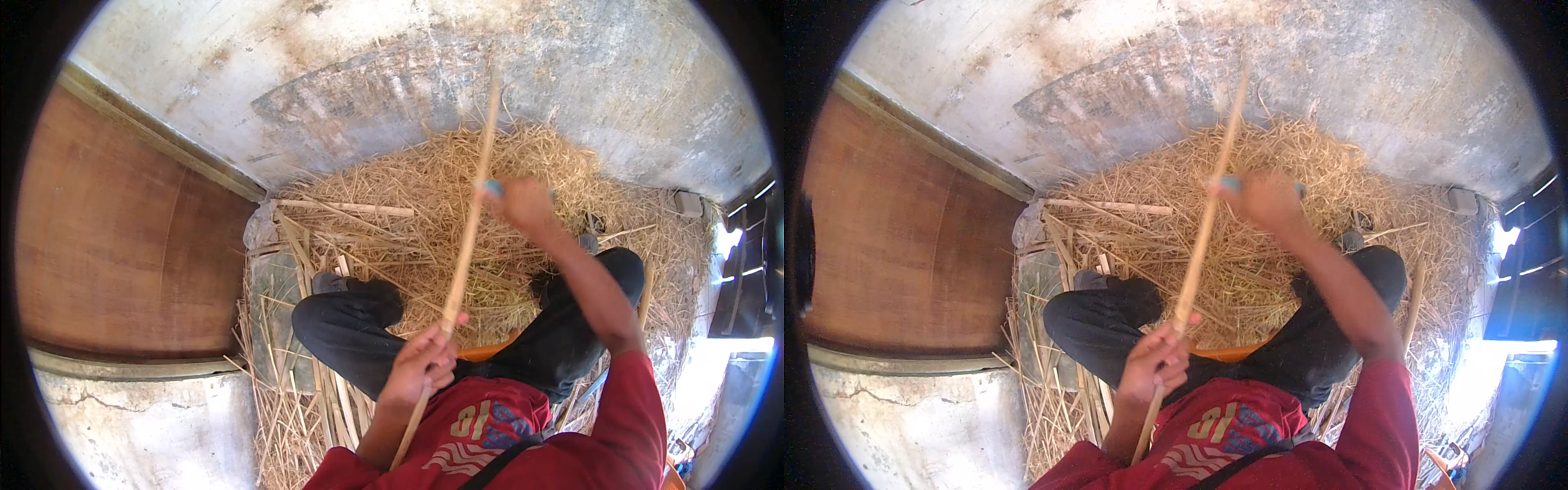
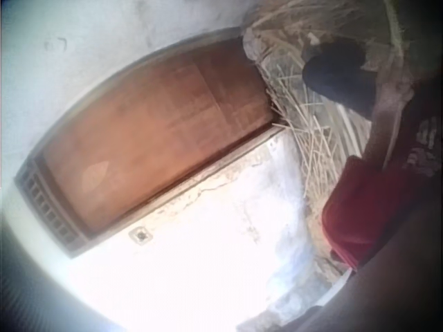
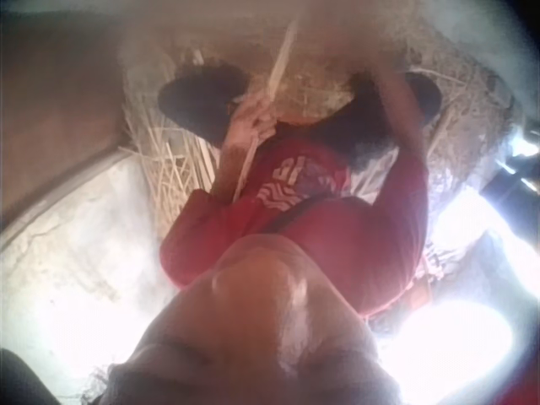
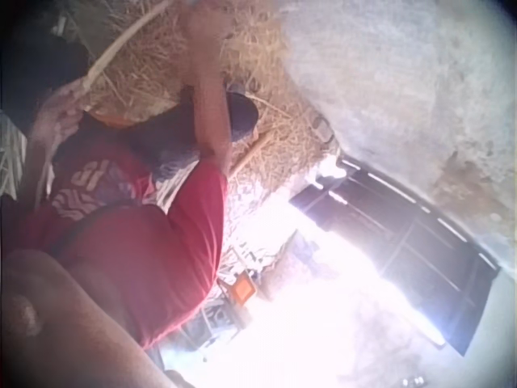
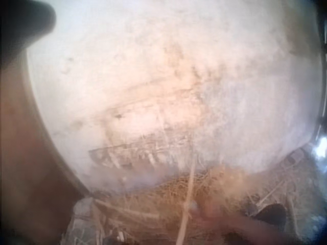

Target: The person sits on a bed of straw and uses a small knife to shave and split a long bamboo stick. They repeatedly scrape the surface to remove the outer layer and then use a larger machete to split the stick lengthwise.

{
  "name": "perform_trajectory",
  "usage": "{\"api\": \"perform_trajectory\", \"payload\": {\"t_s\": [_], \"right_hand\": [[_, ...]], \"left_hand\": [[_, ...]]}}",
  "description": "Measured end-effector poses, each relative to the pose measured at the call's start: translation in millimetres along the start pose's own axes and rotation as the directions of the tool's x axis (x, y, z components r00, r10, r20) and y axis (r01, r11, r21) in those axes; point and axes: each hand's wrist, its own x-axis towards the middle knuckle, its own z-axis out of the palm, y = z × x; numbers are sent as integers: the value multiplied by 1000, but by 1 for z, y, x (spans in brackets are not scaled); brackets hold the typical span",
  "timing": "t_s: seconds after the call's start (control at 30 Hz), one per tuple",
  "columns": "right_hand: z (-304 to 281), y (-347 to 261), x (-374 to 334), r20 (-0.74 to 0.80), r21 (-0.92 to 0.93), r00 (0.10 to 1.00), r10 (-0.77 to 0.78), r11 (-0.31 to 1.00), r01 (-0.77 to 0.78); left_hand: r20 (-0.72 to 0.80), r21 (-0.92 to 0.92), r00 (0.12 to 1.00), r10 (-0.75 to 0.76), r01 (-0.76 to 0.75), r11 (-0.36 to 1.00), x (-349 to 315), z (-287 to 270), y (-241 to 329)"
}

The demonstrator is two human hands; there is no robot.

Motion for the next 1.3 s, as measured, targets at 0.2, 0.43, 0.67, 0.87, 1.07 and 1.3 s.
{"api": "perform_trajectory", "payload": {"t_s": [0.2, 0.43, 0.67, 0.87, 1.07, 1.3], "right_hand": [[-14, -70, -50, 228, 177, 904, -363, 928, 328], [-12, -54, -30, 104, 82, 940, -324, 945, 316], [-13, -65, -43, 222, 126, 921, -321, 946, 300], [4, -51, -30, 36, 20, 986, -160, 987, 160], [-4, -70, -50, 202, 200, 938, -281, 950, 241], [-4, -70, -31, -93, 129, 910, -403, 902, 412]], "left_hand": [[91, -221, 994, 68, -46, 974, 5, -26, -1], [143, -177, 984, 109, -82, 981, 8, -16, 3], [105, -197, 992, 64, -42, 980, 6, -25, -4], [82, -176, 994, 66, -50, 983, 3, -17, 3], [93, -241, 995, 33, -9, 970, 0, -23, -9], [42, -143, 994, 103, -96, 985, 1, -10, 11]]}}
